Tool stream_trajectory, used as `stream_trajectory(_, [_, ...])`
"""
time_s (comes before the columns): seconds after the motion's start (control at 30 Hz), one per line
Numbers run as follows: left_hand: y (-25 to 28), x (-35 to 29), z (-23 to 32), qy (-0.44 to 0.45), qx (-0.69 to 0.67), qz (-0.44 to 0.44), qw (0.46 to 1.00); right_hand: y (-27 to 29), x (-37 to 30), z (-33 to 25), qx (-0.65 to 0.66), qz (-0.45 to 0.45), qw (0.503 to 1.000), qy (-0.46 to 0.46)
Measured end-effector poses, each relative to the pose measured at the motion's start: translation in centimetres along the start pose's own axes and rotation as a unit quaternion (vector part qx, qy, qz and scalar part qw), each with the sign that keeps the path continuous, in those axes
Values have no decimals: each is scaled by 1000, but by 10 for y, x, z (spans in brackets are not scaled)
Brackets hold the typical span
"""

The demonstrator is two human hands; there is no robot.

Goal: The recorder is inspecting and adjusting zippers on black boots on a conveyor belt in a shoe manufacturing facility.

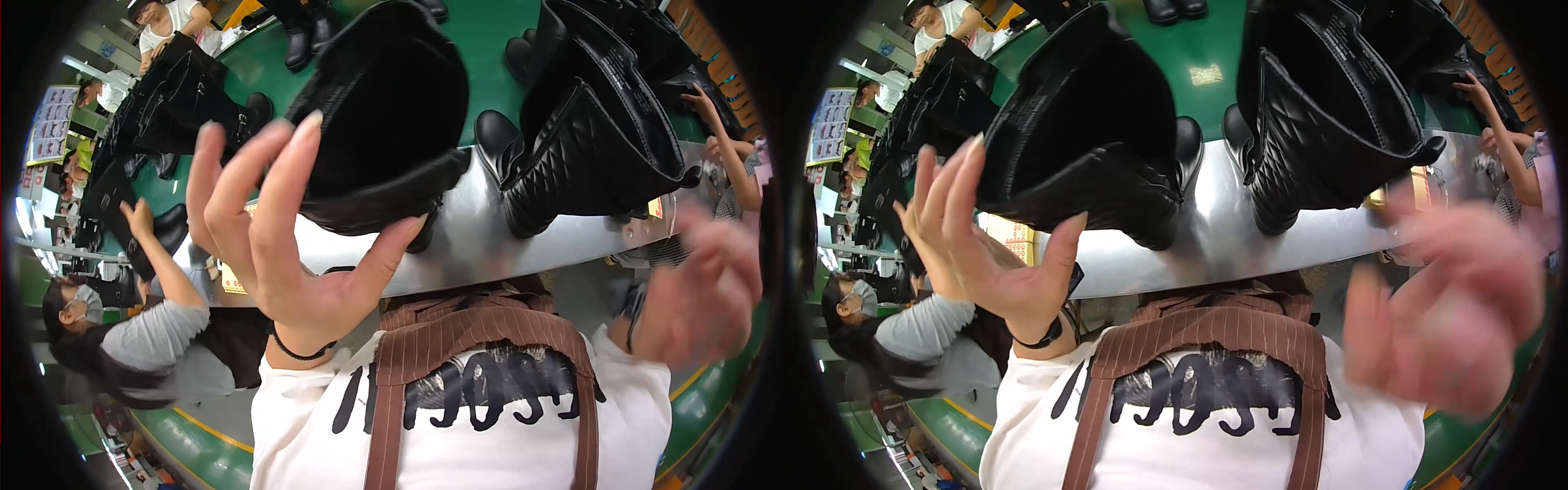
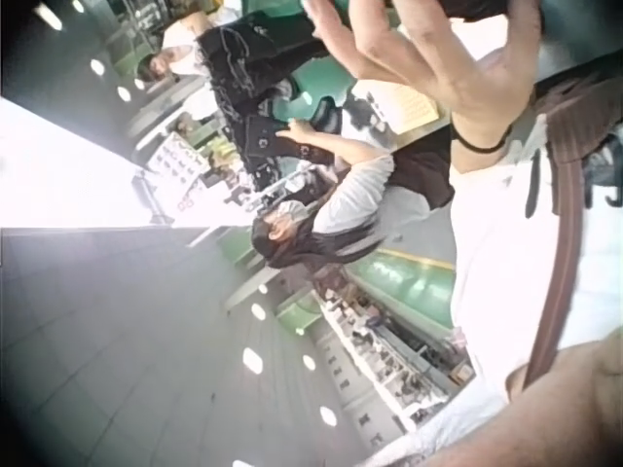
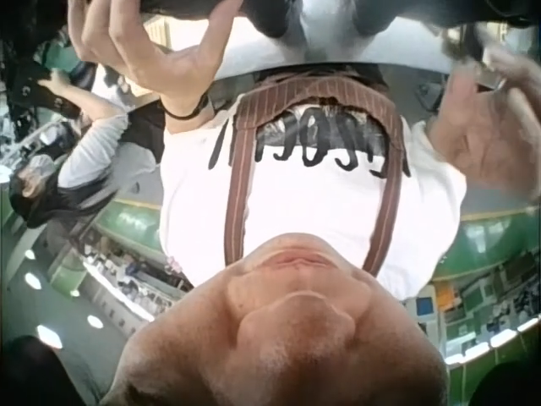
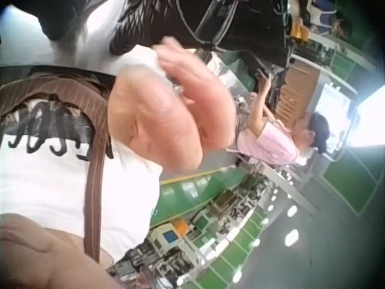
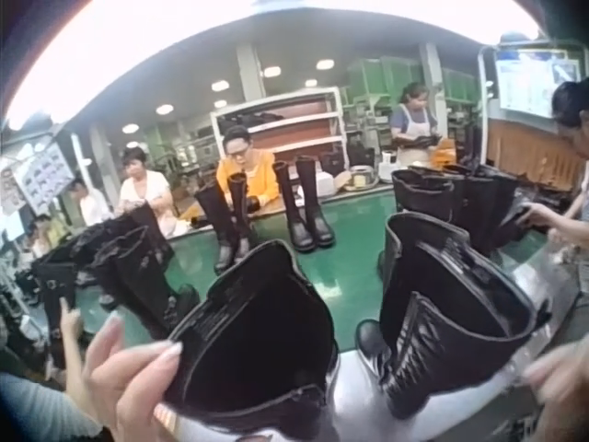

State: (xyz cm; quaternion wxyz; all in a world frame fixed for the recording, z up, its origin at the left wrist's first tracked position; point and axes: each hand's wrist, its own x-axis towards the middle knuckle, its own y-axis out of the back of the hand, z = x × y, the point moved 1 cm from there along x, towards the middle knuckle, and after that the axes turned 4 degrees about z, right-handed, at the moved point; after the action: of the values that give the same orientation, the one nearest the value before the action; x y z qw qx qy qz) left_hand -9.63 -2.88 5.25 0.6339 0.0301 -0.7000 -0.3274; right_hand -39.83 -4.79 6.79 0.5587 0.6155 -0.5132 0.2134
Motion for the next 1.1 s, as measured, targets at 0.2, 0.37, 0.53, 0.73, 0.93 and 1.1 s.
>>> stream_trajectory(0.2, [41, 11, -15, 36, -77, -138, 987, -132, 17, 21, 273, -49, 904, -325])
stream_trajectory(0.37, [83, -11, -15, -8, -216, -152, 964, -146, 11, 10, 49, -102, 981, -156])
stream_trajectory(0.53, [110, -36, -19, -20, -228, -88, 970, -143, 12, -8, 40, -187, 971, -146])
stream_trajectory(0.73, [131, -27, -37, -29, -209, -93, 973, -159, 30, -20, 44, -188, 971, -138])
stream_trajectory(0.93, [82, 3, -17, 20, -76, -34, 996, -162, 3, 15, 196, -61, 953, -223])
stream_trajectory(1.1, [6, -4, -33, 34, 153, 135, 978, -195, -55, 58, 266, 57, 843, -465])
